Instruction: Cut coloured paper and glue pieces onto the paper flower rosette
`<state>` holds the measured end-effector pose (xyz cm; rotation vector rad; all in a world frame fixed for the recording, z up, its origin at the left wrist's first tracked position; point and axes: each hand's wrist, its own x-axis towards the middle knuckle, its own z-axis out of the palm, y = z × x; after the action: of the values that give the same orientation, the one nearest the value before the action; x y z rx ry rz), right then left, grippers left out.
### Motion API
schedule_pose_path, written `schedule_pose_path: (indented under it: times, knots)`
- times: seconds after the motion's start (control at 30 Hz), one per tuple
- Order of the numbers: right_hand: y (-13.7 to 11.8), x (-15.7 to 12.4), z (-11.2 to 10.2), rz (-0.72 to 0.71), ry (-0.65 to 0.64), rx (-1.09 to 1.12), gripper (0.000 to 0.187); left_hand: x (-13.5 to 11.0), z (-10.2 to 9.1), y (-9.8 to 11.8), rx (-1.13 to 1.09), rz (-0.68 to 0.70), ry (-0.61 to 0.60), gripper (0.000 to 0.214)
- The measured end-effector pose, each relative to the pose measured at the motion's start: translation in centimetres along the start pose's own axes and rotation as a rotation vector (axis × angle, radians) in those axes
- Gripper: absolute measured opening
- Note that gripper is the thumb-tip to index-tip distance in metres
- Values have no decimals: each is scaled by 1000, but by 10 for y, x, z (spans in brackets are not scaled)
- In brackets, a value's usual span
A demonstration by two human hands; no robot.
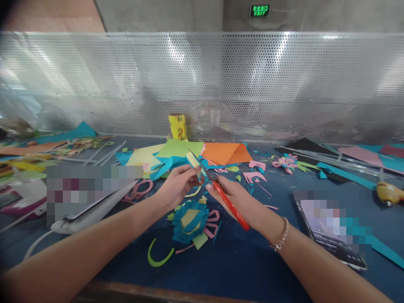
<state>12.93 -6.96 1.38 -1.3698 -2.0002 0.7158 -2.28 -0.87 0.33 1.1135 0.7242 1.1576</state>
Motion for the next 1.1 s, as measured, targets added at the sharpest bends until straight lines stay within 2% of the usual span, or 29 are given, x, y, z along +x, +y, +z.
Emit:
schedule_pose_path:
  times: [0.33, 0.73, 0.97, 1.1]
  knots:
    - [2, 2, 2, -3, 5, -15, 32, 0, -1, 0, -16, -26, -14, 26]
    - [2, 3, 6, -52, 109, -169, 28, -1, 0, 3, -75, -64, -15, 24]
    - [-3, -2, 4, 31, 28, 28, 32, -5, 4, 4, -68, -116, -58, 24]
    - [0, -2, 4, 42, 19, 64, 34, -6, 4, 4, -78, -121, -62, 24]
